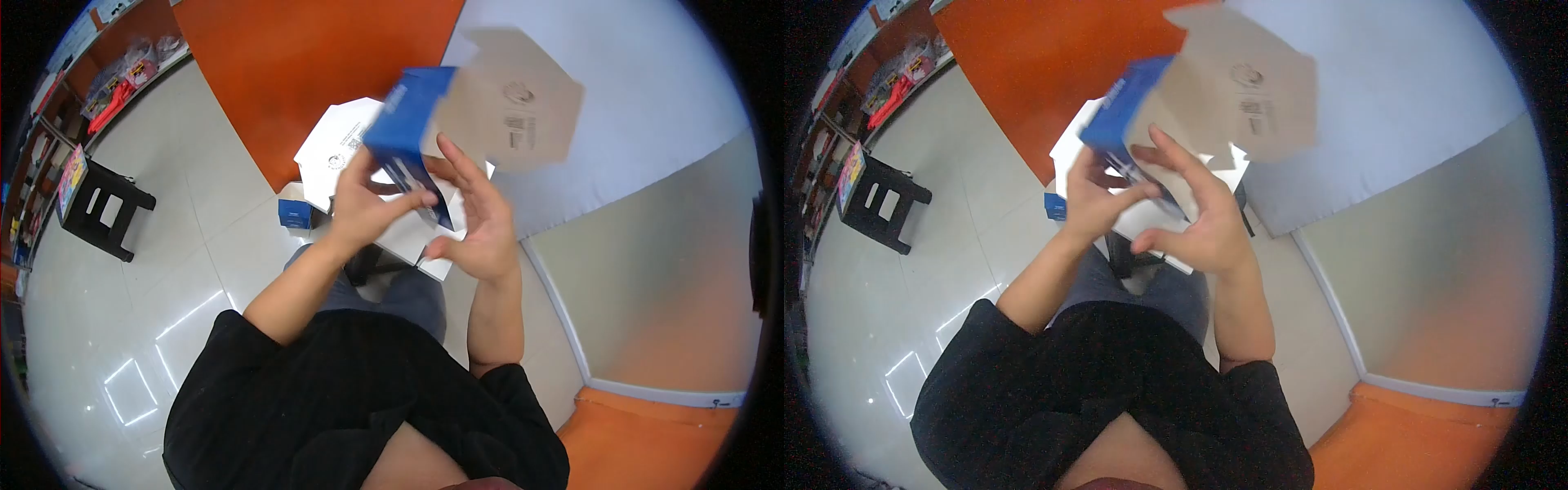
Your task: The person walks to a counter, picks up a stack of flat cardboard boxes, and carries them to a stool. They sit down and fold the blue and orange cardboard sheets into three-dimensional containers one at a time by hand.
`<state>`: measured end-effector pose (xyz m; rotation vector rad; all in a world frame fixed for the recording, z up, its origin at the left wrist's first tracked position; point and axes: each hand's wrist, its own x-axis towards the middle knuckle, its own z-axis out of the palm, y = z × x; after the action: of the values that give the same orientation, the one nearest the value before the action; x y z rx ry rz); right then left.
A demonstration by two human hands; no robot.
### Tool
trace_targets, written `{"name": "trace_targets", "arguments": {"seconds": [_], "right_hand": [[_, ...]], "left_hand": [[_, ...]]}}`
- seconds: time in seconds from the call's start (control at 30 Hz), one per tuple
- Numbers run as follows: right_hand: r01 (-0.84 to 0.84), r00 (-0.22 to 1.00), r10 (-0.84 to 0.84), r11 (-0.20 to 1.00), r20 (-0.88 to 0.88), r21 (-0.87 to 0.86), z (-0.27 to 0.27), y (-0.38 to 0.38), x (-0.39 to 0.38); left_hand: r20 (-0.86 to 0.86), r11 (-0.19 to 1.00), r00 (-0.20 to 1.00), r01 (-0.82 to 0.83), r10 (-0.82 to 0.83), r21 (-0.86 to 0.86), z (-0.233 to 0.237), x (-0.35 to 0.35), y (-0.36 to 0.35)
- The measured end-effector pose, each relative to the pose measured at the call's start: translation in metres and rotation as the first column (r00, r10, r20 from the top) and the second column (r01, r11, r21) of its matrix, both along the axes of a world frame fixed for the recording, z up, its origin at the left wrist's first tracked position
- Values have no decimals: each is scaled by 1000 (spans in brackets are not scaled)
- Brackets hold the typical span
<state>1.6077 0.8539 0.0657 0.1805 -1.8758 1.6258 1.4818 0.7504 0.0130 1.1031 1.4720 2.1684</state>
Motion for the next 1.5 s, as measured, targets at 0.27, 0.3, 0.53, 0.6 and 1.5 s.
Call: {"name": "trace_targets", "arguments": {"seconds": [0.27,0.3,0.53,0.6,1.5], "right_hand": [[252,907,-185,958,377,-136,-25,10,3],[248,917,-201,964,344,-99,-25,13,0],[-17,968,54,988,245,-153,-28,24,-4],[6,974,11,997,225,-76,-31,27,-5],[353,919,-369,927,140,126,22,16,3]], "left_hand": [[157,966,958,219,-239,134,11,-30,-4],[38,948,952,299,-304,108,6,-27,-3],[-79,993,990,116,-118,-25,-13,-5,4],[417,844,734,446,-535,298,-17,-17,4],[-381,932,898,-309,220,-189,-9,7,8]]}}
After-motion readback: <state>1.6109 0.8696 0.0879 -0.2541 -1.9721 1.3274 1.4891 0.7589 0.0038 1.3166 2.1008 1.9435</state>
